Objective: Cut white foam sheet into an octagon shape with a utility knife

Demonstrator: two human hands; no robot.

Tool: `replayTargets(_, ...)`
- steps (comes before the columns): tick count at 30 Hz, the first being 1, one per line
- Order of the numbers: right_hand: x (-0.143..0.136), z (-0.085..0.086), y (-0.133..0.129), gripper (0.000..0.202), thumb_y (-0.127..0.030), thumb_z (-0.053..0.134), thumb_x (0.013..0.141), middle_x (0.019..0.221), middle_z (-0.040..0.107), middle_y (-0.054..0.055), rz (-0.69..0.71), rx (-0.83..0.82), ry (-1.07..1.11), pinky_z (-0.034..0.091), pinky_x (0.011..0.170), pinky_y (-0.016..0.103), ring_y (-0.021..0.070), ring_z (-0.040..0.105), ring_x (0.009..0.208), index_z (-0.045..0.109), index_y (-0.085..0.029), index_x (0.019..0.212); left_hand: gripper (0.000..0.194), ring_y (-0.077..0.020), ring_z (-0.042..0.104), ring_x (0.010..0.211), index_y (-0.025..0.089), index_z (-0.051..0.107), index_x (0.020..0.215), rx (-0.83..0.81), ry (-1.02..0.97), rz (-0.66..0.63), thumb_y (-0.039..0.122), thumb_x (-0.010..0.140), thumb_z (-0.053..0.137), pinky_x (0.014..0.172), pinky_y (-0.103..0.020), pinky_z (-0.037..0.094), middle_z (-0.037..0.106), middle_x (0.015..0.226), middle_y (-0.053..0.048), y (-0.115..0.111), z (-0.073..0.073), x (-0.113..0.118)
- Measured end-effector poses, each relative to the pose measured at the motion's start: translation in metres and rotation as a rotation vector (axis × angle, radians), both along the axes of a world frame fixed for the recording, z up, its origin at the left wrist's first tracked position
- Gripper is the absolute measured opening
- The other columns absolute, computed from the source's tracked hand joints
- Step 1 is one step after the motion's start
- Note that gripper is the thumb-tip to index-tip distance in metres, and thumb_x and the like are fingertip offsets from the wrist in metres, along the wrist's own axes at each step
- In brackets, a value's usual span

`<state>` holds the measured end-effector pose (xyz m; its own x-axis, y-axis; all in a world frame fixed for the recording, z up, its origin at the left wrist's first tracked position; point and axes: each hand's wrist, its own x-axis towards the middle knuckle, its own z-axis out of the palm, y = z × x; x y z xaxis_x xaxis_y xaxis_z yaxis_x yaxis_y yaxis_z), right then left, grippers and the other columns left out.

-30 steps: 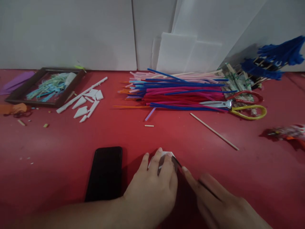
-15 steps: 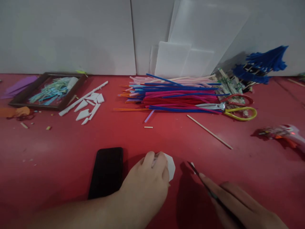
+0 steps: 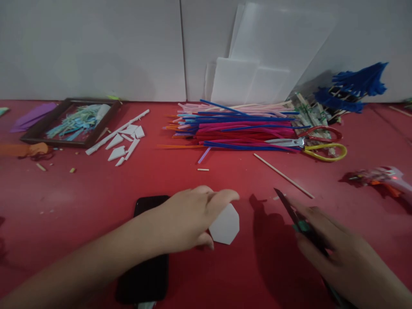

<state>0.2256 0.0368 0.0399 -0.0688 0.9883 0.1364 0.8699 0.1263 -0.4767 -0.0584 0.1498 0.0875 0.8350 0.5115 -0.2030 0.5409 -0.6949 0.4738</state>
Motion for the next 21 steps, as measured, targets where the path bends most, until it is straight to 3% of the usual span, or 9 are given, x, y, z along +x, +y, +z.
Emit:
replayTargets(3, -0.002, 0.006, 0.009, 0.040, -0.025, 0.046, 0.082, 0.094, 0.073, 0.006, 0.027, 0.021, 0.057, 0.055, 0.062, 0.028, 0.0210, 0.070, 0.078, 0.064, -0.022, 0.118, 0.077, -0.0238, 0.062, 0.105, 0.024, 0.045, 0.134, 0.036, -0.044, -0.089, 0.017, 0.069, 0.084, 0.079, -0.031, 0.048, 0.064, 0.119, -0.008, -0.005, -0.006, 0.004)
replayTargets(6, -0.002, 0.013, 0.020, 0.021, -0.024, 0.044, 0.077, 0.069, 0.067, 0.001, 0.022, -0.108, 0.096, 0.051, 0.052, 0.027, 0.0184, 0.062, 0.059, 0.064, -0.024, 0.084, 0.059, -0.0238, 0.060, 0.104, 0.021, 0.054, 0.123, 0.094, -0.023, -0.110, 0.022, 0.072, 0.083, 0.079, -0.032, 0.048, 0.065, 0.117, -0.007, -0.006, -0.011, 0.009)
replayTargets(8, -0.001, 0.016, 0.026, 0.017, -0.026, 0.044, 0.076, 0.060, 0.060, -0.001, 0.002, -0.181, 0.119, 0.047, 0.048, 0.027, 0.0171, 0.056, 0.052, 0.061, -0.024, 0.075, 0.052, -0.0254, 0.059, 0.102, 0.018, 0.056, 0.117, 0.142, 0.023, -0.073, 0.028, 0.074, 0.083, 0.079, -0.035, 0.049, 0.065, 0.117, -0.007, -0.007, -0.011, 0.012)
replayTargets(10, 0.000, 0.016, 0.029, 0.021, -0.029, 0.045, 0.079, 0.060, 0.058, -0.001, -0.015, -0.210, 0.150, 0.047, 0.049, 0.028, 0.0171, 0.055, 0.052, 0.064, -0.023, 0.086, 0.043, -0.0264, 0.060, 0.097, 0.017, 0.058, 0.113, 0.186, 0.091, 0.005, 0.032, 0.078, 0.079, 0.077, -0.037, 0.050, 0.066, 0.113, -0.007, -0.007, -0.010, 0.015)
replayTargets(12, 0.000, 0.013, 0.030, 0.034, -0.035, 0.046, 0.083, 0.067, 0.062, 0.000, -0.029, -0.210, 0.165, 0.050, 0.054, 0.029, 0.0186, 0.059, 0.058, 0.064, -0.021, 0.109, 0.032, -0.0273, 0.061, 0.094, 0.017, 0.059, 0.108, 0.215, 0.149, 0.091, 0.034, 0.085, 0.072, 0.075, -0.038, 0.050, 0.067, 0.105, -0.006, -0.008, -0.007, 0.016)
replayTargets(15, -0.001, 0.005, 0.025, 0.058, -0.044, 0.047, 0.086, 0.099, 0.071, 0.009, -0.065, -0.175, 0.133, 0.055, 0.069, 0.034, 0.0242, 0.068, 0.084, 0.050, -0.019, 0.138, 0.028, -0.0301, 0.061, 0.098, 0.016, 0.061, 0.105, 0.250, 0.162, 0.174, 0.038, 0.089, 0.067, 0.073, -0.040, 0.050, 0.067, 0.102, -0.008, -0.005, -0.003, 0.014)
replayTargets(17, -0.003, -0.002, 0.021, 0.064, -0.043, 0.047, 0.086, 0.107, 0.071, 0.012, -0.068, -0.201, 0.104, 0.055, 0.070, 0.035, 0.0256, 0.069, 0.089, 0.042, -0.018, 0.145, 0.030, -0.0299, 0.061, 0.103, 0.016, 0.062, 0.104, 0.239, 0.103, 0.105, 0.037, 0.085, 0.072, 0.078, -0.040, 0.051, 0.067, 0.109, -0.009, -0.002, -0.001, 0.012)
replayTargets(19, -0.004, -0.006, 0.018, 0.064, -0.040, 0.046, 0.087, 0.097, 0.074, 0.010, -0.050, -0.261, 0.084, 0.055, 0.063, 0.033, 0.0238, 0.070, 0.078, 0.041, -0.019, 0.147, 0.037, -0.0286, 0.059, 0.112, 0.016, 0.062, 0.107, 0.193, -0.004, -0.050, 0.034, 0.079, 0.079, 0.090, -0.040, 0.049, 0.065, 0.121, -0.009, 0.001, -0.001, 0.009)
replayTargets(21, -0.005, -0.006, 0.017, 0.062, -0.037, 0.047, 0.086, 0.098, 0.074, 0.010, -0.020, -0.270, 0.071, 0.055, 0.063, 0.033, 0.0236, 0.071, 0.078, 0.045, -0.018, 0.145, 0.055, -0.0279, 0.054, 0.123, 0.016, 0.060, 0.118, 0.139, -0.095, -0.155, 0.030, 0.072, 0.085, 0.102, -0.039, 0.044, 0.061, 0.132, -0.010, 0.003, -0.002, 0.007)
